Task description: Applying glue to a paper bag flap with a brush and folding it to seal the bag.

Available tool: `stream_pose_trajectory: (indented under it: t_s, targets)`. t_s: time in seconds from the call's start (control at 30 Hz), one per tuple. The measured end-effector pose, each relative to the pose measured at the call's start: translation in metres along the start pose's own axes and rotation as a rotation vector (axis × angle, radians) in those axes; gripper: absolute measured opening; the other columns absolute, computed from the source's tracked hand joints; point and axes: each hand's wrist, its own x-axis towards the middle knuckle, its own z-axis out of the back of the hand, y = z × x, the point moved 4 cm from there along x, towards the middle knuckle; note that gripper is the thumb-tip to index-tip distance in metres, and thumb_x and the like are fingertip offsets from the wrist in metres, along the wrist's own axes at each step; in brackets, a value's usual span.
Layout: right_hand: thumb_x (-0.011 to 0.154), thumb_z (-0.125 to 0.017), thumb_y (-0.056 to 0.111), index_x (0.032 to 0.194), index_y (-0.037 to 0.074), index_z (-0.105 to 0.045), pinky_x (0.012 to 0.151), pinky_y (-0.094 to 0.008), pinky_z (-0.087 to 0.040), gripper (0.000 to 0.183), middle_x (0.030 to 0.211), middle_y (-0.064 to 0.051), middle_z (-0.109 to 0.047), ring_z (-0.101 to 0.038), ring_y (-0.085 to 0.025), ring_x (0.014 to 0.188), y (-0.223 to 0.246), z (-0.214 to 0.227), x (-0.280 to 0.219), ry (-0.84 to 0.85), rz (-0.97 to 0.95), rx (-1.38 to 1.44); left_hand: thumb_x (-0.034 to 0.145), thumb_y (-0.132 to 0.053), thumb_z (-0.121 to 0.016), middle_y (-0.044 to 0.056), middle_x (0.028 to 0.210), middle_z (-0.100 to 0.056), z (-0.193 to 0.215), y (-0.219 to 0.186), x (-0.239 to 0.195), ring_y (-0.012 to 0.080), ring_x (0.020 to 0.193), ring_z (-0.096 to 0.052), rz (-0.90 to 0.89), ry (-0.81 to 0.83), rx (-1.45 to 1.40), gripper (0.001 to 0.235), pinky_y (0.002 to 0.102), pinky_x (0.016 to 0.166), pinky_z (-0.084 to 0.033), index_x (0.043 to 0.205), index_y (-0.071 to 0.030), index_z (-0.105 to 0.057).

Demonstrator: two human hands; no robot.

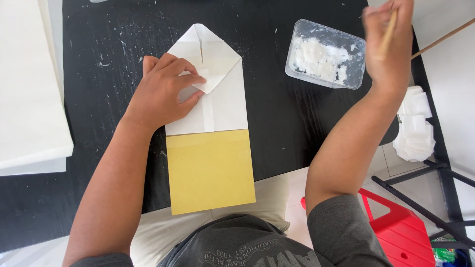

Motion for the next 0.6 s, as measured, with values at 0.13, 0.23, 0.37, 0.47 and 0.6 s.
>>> stream_pose_trajectory:
  t_s: [0.13, 0.23, 0.37, 0.47, 0.6]
  targets:
    - [0.104, -0.066, 0.063, 0.121, 0.018, -0.033, 0.083, -0.046, -0.044, 0.059, 0.128, -0.003, -0.050, -0.056, -0.023, 0.110, 0.002, -0.008, -0.002, 0.243, -0.592, -0.194, 0.093, -0.025, -0.081, 0.006, 0.115, -0.070, 0.000, 0.000, 0.002, 0.0269, 0.112, -0.056, 0.019, 0.029, 0.004, 0.022, 0.049, 0.094, -0.033, 0.112, -0.015, -0.082]
    - [0.091, -0.073, 0.061, 0.128, 0.018, -0.030, 0.091, -0.048, -0.041, 0.071, 0.143, -0.008, -0.047, -0.052, -0.028, 0.124, 0.022, -0.008, -0.008, 0.412, -0.710, -0.231, 0.092, -0.024, -0.083, 0.006, 0.114, -0.070, 0.001, -0.001, 0.001, 0.0269, 0.111, -0.057, 0.005, 0.004, 0.004, 0.022, 0.049, 0.092, -0.033, 0.112, -0.014, -0.082]
    - [0.071, -0.088, 0.041, 0.129, 0.017, -0.024, 0.093, -0.044, -0.038, 0.089, 0.170, -0.001, -0.017, -0.042, -0.024, 0.139, 0.034, -0.012, -0.012, 0.542, -0.716, -0.261, 0.092, -0.025, -0.082, 0.004, 0.113, -0.070, 0.002, -0.001, 0.001, 0.0257, 0.109, -0.056, 0.010, 0.005, -0.001, 0.022, 0.047, 0.091, -0.032, 0.112, -0.014, -0.082]
    - [0.065, -0.091, 0.038, 0.132, 0.017, -0.023, 0.099, -0.044, -0.040, 0.097, 0.176, 0.003, 0.001, -0.035, -0.021, 0.151, 0.049, -0.018, -0.013, 0.589, -0.746, -0.271, 0.092, -0.025, -0.083, 0.004, 0.113, -0.069, 0.000, 0.001, 0.000, 0.0256, 0.109, -0.056, 0.006, -0.001, -0.004, 0.022, 0.047, 0.091, -0.032, 0.112, -0.014, -0.082]
    - [0.062, -0.095, 0.030, 0.148, 0.018, -0.014, 0.096, -0.045, -0.045, 0.119, 0.163, -0.002, -0.014, -0.044, -0.023, 0.136, 0.052, -0.030, -0.015, 0.594, -0.737, -0.243, 0.091, -0.025, -0.083, 0.004, 0.114, -0.070, 0.000, 0.001, 0.000, 0.0260, 0.109, -0.056, 0.013, 0.005, -0.007, 0.024, 0.047, 0.090, -0.032, 0.113, -0.015, -0.082]
